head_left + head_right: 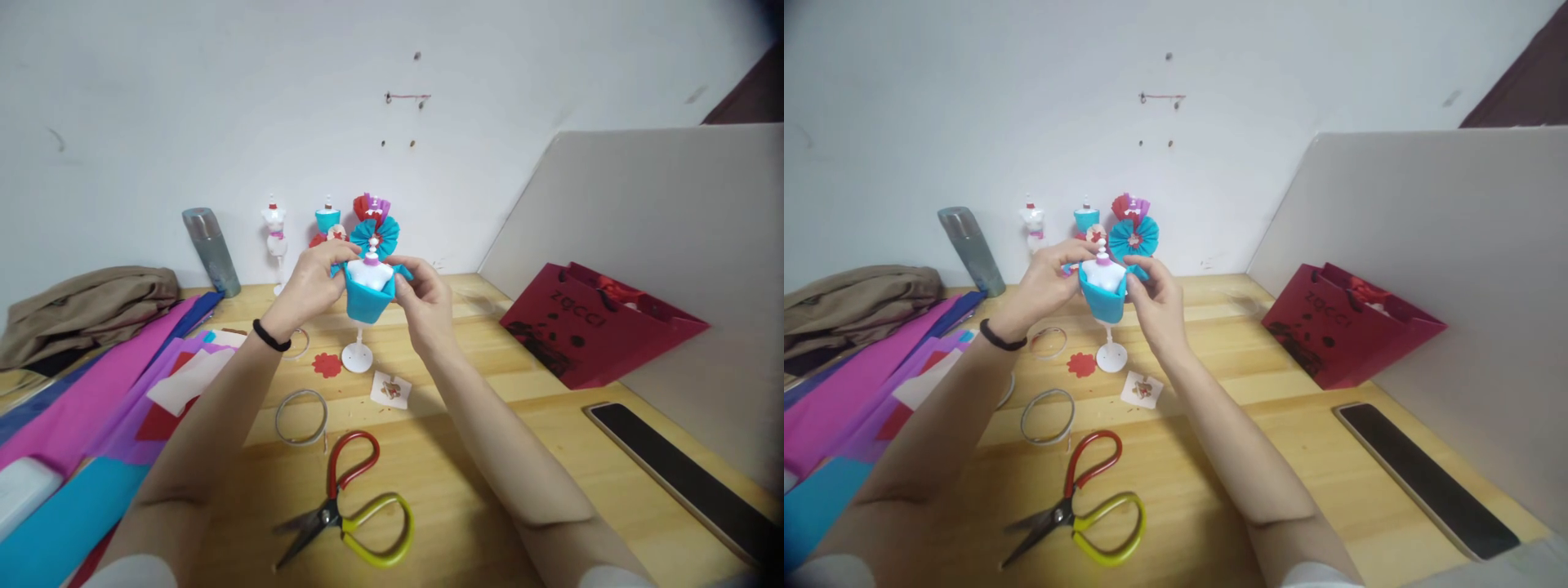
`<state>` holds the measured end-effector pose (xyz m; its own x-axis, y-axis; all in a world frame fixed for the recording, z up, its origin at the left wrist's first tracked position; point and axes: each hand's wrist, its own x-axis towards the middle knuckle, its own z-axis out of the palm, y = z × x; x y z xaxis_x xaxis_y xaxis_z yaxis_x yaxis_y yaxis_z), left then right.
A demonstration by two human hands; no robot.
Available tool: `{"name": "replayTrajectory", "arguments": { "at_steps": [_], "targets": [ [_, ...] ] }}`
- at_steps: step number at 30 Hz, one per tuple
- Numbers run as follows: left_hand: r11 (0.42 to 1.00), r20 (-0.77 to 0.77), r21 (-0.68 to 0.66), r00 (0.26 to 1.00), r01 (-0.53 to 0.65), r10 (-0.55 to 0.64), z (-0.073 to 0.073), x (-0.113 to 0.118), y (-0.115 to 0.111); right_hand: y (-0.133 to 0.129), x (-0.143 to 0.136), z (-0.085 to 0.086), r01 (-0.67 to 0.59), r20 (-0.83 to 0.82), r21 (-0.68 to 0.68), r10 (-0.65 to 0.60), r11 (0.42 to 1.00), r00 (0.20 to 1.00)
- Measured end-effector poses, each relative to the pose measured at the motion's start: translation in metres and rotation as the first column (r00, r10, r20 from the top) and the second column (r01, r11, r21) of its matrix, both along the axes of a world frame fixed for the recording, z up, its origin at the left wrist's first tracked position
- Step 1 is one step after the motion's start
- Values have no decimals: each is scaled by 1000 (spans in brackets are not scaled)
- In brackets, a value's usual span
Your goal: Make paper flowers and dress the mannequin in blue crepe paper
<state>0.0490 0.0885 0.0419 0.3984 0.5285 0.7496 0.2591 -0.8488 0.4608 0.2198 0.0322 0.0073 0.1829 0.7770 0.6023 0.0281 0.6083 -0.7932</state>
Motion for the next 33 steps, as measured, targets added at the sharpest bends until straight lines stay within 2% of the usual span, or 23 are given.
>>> {"name": "replayTrajectory", "arguments": {
  "at_steps": [6,20,27,33],
  "targets": [
    [994,-44,64,995,-86,89,16,-5,-31,-18,-2,10,-48,-27,-8,48,999,998],
    [967,-208,-21,947,-255,245,17,-20,-59,-23,-7,7,-180,14,-128,183,975,983],
    [956,-269,-99,933,-274,240,15,-27,-68,-22,3,15,-195,92,-233,222,953,971],
    [966,-329,-79,921,-247,208,17,-34,-71,-22,25,25,-251,150,-290,303,923,941]
  ]
}}
